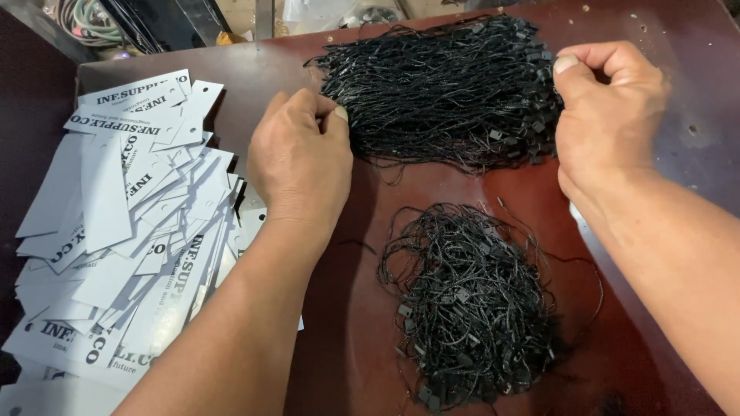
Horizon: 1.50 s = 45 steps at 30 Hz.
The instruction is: Untangling and sorting black plastic tag fasteners from a large pile on a table
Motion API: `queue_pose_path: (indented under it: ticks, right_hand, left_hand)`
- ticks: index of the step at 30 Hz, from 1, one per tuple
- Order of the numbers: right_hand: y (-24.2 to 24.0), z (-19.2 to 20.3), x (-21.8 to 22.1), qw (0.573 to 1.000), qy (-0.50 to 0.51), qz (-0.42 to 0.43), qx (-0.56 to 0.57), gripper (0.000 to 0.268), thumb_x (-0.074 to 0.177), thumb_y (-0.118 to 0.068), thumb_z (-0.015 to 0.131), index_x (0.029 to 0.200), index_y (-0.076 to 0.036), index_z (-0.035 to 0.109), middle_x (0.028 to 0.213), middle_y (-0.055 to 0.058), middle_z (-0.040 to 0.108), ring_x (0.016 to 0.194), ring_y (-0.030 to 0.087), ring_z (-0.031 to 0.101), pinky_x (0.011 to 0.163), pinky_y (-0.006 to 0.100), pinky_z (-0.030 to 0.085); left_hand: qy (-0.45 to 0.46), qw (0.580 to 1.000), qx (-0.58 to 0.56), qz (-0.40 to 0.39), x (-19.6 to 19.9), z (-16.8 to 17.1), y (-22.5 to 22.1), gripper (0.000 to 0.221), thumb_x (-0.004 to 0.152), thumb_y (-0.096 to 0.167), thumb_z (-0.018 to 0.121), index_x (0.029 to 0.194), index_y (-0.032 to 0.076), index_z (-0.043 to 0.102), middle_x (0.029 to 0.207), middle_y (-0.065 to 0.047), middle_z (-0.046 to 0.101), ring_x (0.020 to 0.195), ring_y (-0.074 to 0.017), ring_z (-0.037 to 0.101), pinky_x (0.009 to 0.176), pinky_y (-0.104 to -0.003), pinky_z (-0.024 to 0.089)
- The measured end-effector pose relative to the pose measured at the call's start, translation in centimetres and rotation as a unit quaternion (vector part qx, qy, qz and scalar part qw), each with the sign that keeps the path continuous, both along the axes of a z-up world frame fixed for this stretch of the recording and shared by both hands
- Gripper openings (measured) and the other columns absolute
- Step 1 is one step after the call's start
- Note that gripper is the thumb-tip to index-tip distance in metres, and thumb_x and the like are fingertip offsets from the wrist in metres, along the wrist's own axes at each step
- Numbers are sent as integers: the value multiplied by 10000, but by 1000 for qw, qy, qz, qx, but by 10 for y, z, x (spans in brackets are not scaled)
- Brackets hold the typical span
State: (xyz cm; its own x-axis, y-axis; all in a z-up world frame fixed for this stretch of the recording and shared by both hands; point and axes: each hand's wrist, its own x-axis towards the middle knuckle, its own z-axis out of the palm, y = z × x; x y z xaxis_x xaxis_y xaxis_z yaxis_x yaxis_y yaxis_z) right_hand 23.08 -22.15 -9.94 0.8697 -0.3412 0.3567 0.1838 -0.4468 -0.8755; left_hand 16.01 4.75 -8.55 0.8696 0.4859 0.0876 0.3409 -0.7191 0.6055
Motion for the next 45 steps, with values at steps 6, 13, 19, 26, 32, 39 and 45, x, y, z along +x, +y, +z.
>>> queue_pose_path:
  ticks: [6,13,19,26,32,39,45]
  right_hand:
    - [-10,1,-7,998,-37,4,-42,131,994,-118,663,1056,-163,769,1051,-36,761,977,77,674,865,254,572]
    - [-38,13,-76,1000,-4,14,-19,176,1066,-67,669,1232,-103,715,899,-24,616,807,35,558,767,190,487]
    - [-27,50,-162,973,149,47,-167,212,1045,-63,630,1243,-70,704,940,62,731,899,142,681,911,307,525]
    - [-53,38,-206,919,103,231,-302,109,863,-158,730,953,-129,784,820,-68,755,675,62,665,688,236,499]
    - [-55,29,-211,867,40,302,-394,96,865,-196,726,943,-142,735,839,-59,655,508,117,536,509,275,488]
    - [-73,14,-211,897,106,239,-357,137,953,-282,628,950,-145,639,867,-84,742,558,132,618,581,312,491]
    - [-58,26,-214,905,11,269,-328,66,932,-138,672,963,-88,701,866,-12,726,681,114,660,643,250,516]
  left_hand:
    - [-76,996,-33,-14,-3,-5,5,203,949,304,586,871,232,760,873,47,646,772,-211,639,676,-408,487]
    - [-199,977,-45,-68,-49,3,3,92,914,144,617,989,120,665,946,-33,666,856,-212,649,799,-392,486]
    - [-161,981,-3,-109,-104,28,-42,82,920,214,682,889,169,621,936,-51,591,902,-294,581,724,-477,450]
    - [-204,925,-18,-322,-146,15,-82,123,897,201,697,857,120,614,840,-62,559,762,-312,583,621,-454,469]
    - [-192,932,-20,-307,-148,1,-87,72,917,169,687,900,113,646,851,-45,551,780,-294,580,568,-441,471]
    - [-195,931,-24,-309,-149,1,-86,56,911,145,694,914,111,649,857,-35,556,772,-271,583,565,-409,489]
    - [-193,931,-23,-308,-149,0,-86,60,922,152,694,924,110,651,844,-32,539,758,-264,575,562,-404,482]
